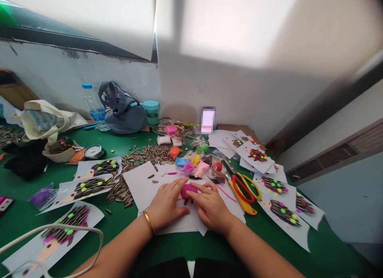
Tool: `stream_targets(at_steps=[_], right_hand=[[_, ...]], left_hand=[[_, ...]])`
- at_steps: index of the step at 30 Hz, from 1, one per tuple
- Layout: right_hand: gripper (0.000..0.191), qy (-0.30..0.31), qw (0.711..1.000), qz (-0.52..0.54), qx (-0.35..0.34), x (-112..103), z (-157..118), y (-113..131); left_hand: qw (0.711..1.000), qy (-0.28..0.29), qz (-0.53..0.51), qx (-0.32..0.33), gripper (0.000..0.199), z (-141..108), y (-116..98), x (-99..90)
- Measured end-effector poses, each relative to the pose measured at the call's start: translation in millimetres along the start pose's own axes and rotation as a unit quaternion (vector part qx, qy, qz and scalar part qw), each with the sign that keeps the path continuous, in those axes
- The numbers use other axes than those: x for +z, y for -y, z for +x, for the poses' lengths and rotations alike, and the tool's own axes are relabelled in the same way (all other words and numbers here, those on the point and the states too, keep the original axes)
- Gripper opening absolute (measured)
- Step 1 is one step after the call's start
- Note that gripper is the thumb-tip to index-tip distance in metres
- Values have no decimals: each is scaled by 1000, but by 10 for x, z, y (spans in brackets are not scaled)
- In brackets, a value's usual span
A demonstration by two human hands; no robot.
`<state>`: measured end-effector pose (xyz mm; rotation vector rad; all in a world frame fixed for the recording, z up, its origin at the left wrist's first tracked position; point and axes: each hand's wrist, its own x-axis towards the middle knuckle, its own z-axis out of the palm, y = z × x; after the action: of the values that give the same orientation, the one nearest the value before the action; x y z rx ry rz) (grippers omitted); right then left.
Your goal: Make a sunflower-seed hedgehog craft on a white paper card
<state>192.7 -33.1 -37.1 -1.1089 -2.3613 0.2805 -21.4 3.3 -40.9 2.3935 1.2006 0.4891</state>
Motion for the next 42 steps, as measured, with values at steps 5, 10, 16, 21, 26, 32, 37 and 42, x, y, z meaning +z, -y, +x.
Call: stream_targets(at_steps=[5,10,16,21,26,32,37,42], right_hand=[[60,50,999,16,0,-17,52,34],[62,45,999,19,-5,14,45,3],[65,64,998,24,-9,50,59,-13],[68,31,999,34,7,54,35,-45],[58,-72,993,58,69,62,-10,-103],[54,-103,980,86,146,-134,68,-65],[42,-49,980,70,180,-239,186,-77],[42,-55,985,55,151,-35,147,-108]], left_hand=[[1000,0,-8,3,91,-2,-3,-9],[1000,-9,-19,3,90,-9,25,15],[999,-9,-31,3,91,-10,28,7],[999,-7,-45,-19,86,5,7,-22],[999,-10,-50,-20,87,8,17,-26],[998,5,-58,2,92,0,37,-55],[998,8,-64,14,94,6,38,-72],[997,2,-75,14,93,-2,32,-81]])
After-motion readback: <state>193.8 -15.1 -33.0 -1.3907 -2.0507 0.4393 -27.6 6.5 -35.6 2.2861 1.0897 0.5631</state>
